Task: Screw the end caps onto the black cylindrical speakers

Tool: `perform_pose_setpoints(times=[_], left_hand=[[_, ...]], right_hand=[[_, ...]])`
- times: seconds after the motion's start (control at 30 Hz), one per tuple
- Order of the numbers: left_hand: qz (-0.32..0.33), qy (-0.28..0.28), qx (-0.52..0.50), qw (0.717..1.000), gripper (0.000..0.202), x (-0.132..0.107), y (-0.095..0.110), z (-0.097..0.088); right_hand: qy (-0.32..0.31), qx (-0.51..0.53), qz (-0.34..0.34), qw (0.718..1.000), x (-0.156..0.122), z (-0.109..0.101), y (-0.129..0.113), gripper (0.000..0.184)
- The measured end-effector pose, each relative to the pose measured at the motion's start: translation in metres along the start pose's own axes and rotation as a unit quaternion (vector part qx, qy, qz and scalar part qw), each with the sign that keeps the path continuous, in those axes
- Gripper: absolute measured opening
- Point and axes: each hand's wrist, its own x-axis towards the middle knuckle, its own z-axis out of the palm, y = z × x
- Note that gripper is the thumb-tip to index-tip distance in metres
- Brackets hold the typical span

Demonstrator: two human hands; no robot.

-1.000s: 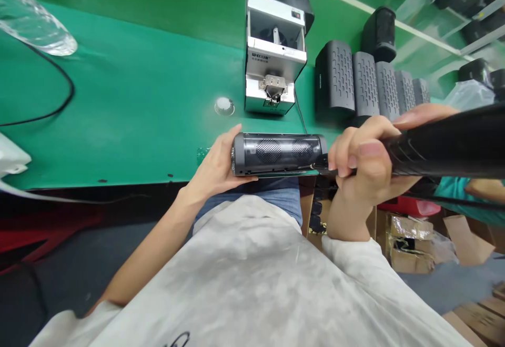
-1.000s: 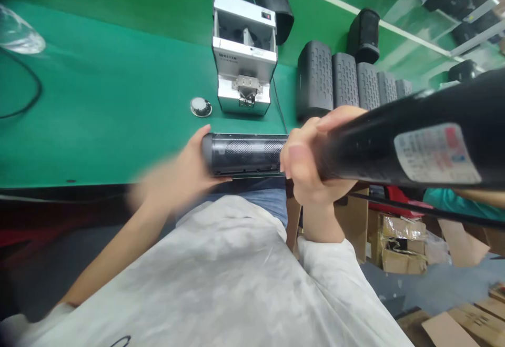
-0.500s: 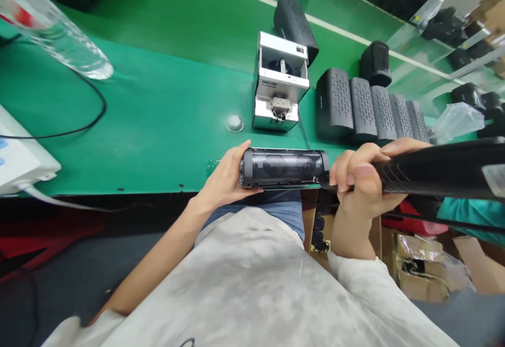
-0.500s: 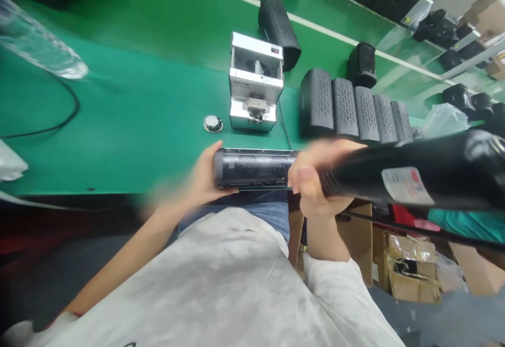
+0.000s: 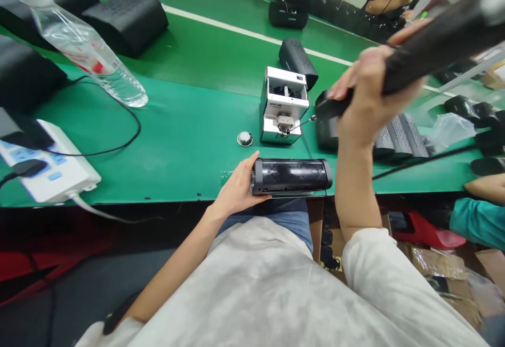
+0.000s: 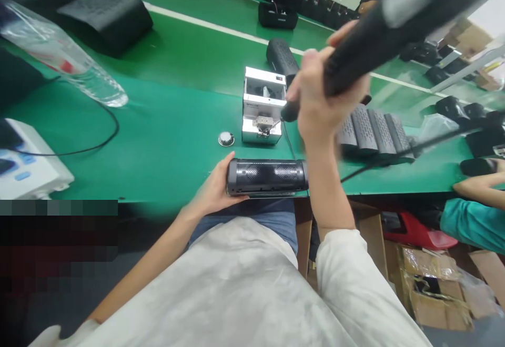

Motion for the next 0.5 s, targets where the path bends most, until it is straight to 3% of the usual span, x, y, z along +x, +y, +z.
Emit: perform_pose_setpoints(times=[0.07,0.17,0.37,0.5], left_hand=[[-0.007,-0.002,-0.002,1.000,0.145,0.000,0.001,-0.001],[-0.016,-0.011,-0.008,1.000,0.143,0.000,0.003,-0.002],[-0.011,-0.011,-0.007,1.000,0.145,0.000,0.003,-0.003],[-0.010,-0.008,-0.004,1.000,0.143,0.000,-0.001,0.000]], right_hand=[[0.018,-0.007,-0.014,1.000,-0.001,0.023,0.023,0.052],[-0.016,-0.042,0.031,0.998,-0.001,0.035,0.044,0.074],[-0.042,-0.040,0.064,0.996,0.015,0.034,0.073,0.102],[-0.035,-0.029,0.118,0.992,0.021,0.025,0.077,0.106]])
